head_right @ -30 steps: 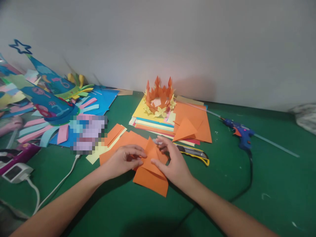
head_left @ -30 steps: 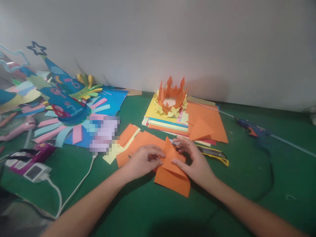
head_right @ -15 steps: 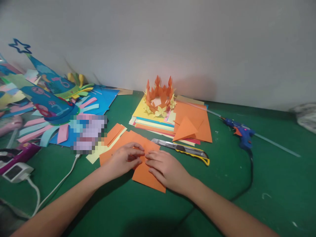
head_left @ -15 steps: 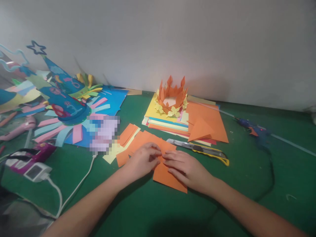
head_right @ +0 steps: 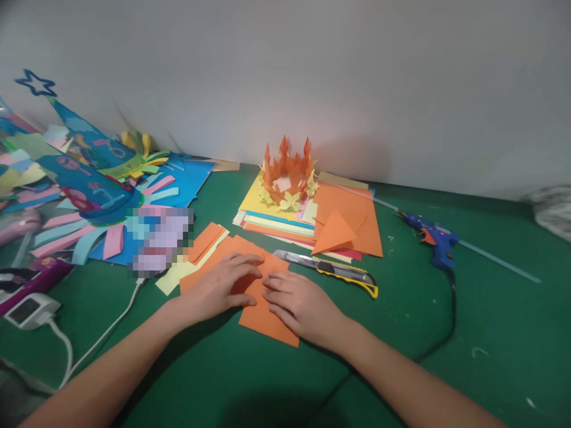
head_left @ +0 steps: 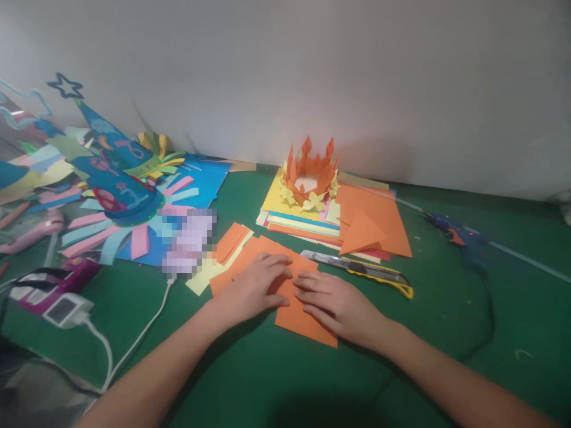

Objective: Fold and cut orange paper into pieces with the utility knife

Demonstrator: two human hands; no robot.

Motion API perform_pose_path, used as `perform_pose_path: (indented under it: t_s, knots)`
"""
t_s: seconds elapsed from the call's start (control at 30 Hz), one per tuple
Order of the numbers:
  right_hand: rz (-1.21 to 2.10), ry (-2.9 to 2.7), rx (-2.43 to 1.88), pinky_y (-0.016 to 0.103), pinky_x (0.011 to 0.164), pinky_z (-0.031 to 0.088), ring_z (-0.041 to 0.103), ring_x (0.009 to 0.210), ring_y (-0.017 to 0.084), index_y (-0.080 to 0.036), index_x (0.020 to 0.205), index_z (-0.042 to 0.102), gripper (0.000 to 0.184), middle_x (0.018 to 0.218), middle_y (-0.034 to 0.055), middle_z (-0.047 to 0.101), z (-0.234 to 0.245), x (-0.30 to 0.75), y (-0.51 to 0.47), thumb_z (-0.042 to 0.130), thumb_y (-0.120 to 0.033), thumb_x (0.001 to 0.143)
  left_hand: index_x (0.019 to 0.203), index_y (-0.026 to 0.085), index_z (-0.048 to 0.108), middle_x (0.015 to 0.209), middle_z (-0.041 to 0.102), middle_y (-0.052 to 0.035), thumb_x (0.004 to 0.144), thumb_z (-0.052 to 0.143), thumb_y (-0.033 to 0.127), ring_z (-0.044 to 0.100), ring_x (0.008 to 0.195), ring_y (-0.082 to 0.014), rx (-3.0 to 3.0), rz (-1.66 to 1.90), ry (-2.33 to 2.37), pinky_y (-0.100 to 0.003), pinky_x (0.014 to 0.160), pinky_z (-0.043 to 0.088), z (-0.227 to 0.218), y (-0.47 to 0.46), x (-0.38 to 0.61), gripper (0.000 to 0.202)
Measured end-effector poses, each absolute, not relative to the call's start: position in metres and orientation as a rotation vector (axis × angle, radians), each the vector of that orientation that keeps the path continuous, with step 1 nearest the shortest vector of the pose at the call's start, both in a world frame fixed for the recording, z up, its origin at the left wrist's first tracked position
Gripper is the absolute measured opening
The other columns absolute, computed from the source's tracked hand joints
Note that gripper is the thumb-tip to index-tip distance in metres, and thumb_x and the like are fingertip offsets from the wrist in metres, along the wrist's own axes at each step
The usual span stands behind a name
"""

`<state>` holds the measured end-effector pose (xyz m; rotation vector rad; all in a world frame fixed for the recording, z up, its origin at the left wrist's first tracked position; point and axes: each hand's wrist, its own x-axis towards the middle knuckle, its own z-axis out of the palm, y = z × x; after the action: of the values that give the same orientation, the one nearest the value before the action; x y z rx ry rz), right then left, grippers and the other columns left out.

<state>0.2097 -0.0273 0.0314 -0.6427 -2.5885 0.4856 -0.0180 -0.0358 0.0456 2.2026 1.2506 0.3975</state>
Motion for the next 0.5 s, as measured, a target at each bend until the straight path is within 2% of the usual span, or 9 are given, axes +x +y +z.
perform_pose_path:
  t_s: [0.17, 0.5]
  knots:
    - [0.421, -2.606, -0.619, 0.041, 0.099, 0.047, 0.058, 0.113, 0.023, -0.017, 0.11, 0.066, 0.027, 0.118, 0.0079, 0.066, 0.0321, 0.2095, -0.0288, 0.047, -0.019, 0.092, 0.108, 0.025, 0.054, 0.141, 0.043, -0.0044, 0.072, 0.072, 0.043, 0.036, 0.125, -0.0288, 2.223, 0.336, 1.211, -0.044, 0.099, 0.039, 0.0493, -0.0333, -0.0243, 0.044]
    - [0.37, -2.632, -0.597, 0.041, 0.097, 0.048, 0.058, 0.114, 0.024, -0.015, 0.11, 0.067, 0.029, 0.115, 0.0085, 0.067, 0.032, 0.209, -0.0289, 0.044, -0.017, 0.093, 0.112, 0.025, 0.053, 0.14, 0.044, -0.0057, 0.072, 0.069, 0.049, 0.036, 0.125, -0.0298, 2.229, 0.319, 1.2, -0.047, 0.102, 0.033, 0.0517, -0.0311, -0.0241, 0.05]
